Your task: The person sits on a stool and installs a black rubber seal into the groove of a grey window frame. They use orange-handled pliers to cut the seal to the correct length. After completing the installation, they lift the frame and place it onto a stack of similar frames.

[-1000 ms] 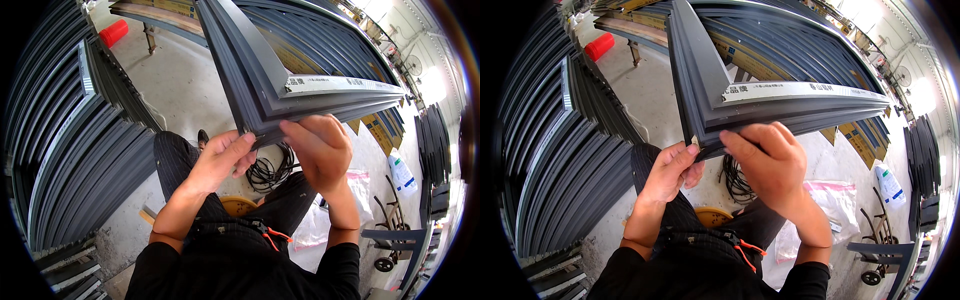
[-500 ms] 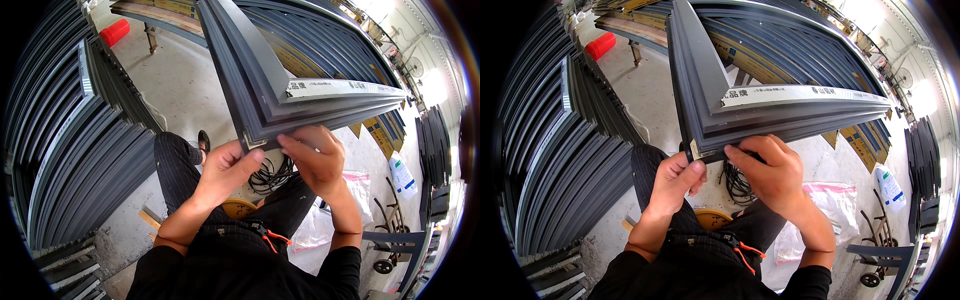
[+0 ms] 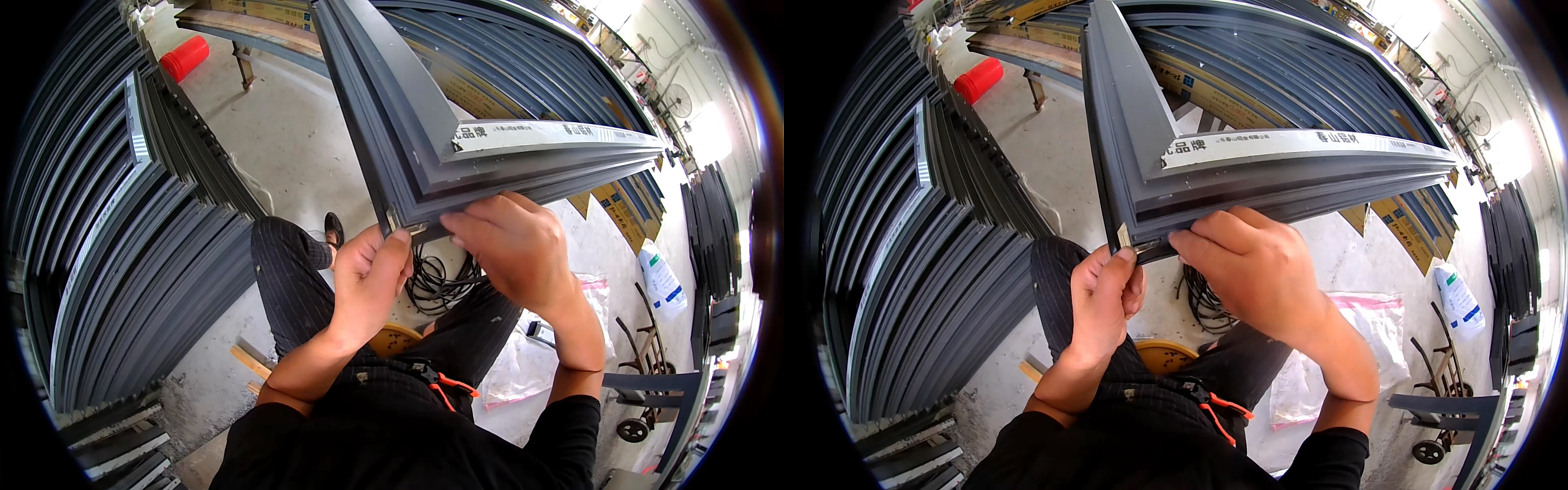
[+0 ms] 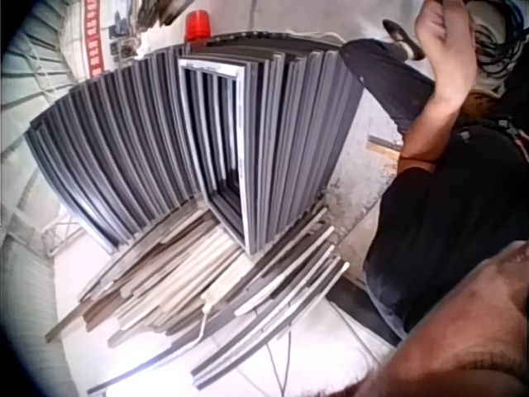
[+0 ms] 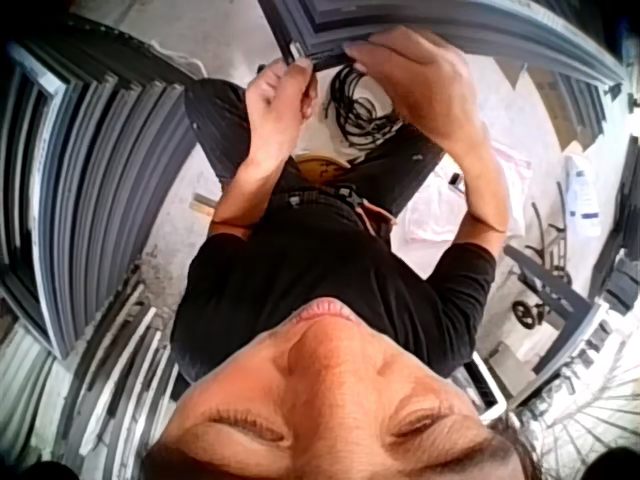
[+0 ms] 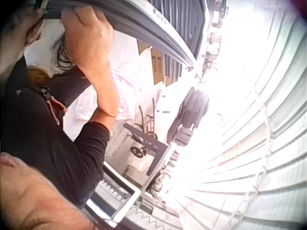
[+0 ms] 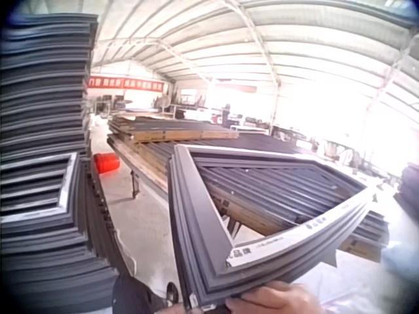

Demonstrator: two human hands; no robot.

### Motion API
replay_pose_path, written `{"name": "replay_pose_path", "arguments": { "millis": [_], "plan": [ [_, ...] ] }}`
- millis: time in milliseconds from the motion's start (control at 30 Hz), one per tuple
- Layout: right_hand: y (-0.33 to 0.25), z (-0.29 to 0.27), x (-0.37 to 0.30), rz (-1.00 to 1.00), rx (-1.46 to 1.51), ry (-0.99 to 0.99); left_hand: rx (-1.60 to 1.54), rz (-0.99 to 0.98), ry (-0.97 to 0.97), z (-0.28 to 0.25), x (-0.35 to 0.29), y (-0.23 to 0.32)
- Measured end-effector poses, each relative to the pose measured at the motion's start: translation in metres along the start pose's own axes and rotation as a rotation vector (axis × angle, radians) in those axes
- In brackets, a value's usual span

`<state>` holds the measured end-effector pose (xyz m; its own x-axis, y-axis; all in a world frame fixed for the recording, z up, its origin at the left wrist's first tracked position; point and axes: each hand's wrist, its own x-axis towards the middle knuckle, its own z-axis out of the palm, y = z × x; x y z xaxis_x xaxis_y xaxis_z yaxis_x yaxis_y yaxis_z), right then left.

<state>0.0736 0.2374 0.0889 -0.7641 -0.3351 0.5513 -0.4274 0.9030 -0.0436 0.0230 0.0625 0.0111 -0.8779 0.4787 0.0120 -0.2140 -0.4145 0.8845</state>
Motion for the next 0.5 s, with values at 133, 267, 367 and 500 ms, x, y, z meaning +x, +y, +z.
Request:
{"name": "replay_pose_path", "arguments": {
  "millis": [133, 267, 367, 500],
  "plan": [
    [0.0041, -0.0027, 0.0017, -0.032, 0.031, -0.031, -0.037, -0.037, 0.012, 0.0003, 0.0015, 0.0015],
    [0.0037, -0.0044, 0.0034, -0.017, 0.059, -0.030, -0.045, -0.029, -0.013, 0.0041, 0.0041, 0.0026],
    [0.0028, -0.0062, 0.0032, -0.011, 0.057, -0.037, -0.012, -0.058, -0.047, 0.0078, 0.0073, 0.0019],
    [0.0000, -0.0050, 0.0036, -0.038, -0.019, -0.032, -0.053, -0.092, -0.087, 0.0049, 0.0076, 0.0009]
  ]
}}
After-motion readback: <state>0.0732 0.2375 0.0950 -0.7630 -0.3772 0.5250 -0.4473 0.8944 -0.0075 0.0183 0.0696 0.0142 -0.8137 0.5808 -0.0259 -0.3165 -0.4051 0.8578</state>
